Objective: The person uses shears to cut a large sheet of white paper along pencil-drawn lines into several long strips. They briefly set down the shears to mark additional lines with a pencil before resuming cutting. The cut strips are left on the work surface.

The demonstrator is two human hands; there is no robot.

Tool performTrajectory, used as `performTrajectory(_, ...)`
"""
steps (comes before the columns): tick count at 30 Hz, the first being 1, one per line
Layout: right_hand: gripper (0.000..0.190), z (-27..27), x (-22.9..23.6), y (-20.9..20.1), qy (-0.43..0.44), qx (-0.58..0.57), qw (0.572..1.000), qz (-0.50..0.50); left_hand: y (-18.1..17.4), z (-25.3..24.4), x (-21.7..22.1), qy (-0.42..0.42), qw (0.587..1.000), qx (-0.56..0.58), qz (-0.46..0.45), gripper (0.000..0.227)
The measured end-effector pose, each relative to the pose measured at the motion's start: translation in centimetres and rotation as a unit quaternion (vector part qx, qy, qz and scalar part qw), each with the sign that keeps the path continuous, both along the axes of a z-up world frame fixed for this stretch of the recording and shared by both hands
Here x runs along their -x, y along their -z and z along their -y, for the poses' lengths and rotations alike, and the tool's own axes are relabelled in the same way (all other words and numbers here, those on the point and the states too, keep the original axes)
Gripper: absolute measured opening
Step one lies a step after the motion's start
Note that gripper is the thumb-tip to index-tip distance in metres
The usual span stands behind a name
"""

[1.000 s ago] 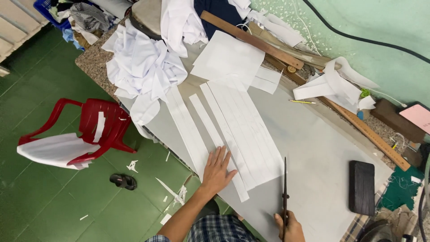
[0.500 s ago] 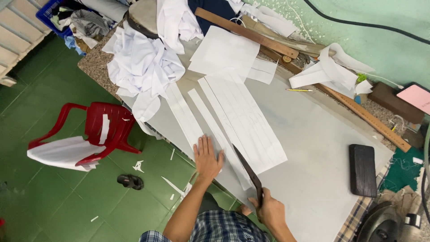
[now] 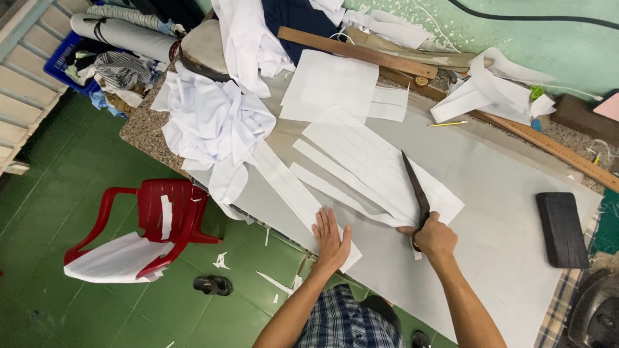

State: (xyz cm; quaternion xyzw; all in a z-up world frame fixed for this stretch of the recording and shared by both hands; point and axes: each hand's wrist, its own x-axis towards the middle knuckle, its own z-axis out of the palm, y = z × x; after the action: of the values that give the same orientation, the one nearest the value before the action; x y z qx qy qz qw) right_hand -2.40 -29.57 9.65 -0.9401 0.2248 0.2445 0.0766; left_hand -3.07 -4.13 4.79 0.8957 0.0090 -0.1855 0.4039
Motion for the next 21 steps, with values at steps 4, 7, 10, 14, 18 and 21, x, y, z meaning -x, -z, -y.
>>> performTrajectory(4, 0.095, 2.8, 0.6, -0.2, -0.011, -0.009, 1.0, 0.01, -1.7, 2.5, 0.4, -0.029, 0.997, 0.066, -0.039, 0.077)
performTrajectory(7, 0.104, 4.9, 2.3, -0.3, -0.046, -0.044, 0.998, -0.008, -2.3, 4.6, 1.4, -0.042, 0.997, 0.059, -0.021, 0.076)
performTrajectory(10, 0.106, 7.3, 4.7, -0.4, -0.06, -0.107, 0.991, -0.047, -1.1, 6.1, 2.3, -0.039, 0.997, -0.014, 0.069, 0.074)
performTrajectory(14, 0.093, 11.5, 7.9, 4.0, -0.004, -0.191, 0.981, -0.041, 0.8, 8.0, 2.5, 0.018, 0.934, -0.2, 0.297, 0.07)
performTrajectory(18, 0.084, 13.1, 10.1, 4.9, -0.02, -0.227, 0.974, -0.007, 2.2, 10.6, 3.4, 0.104, 0.954, -0.234, 0.154, 0.07)
performTrajectory(21, 0.071, 13.1, 11.0, 2.9, -0.014, -0.295, 0.955, -0.018, 2.2, 10.9, 4.7, 0.071, 0.926, -0.26, 0.266, 0.068)
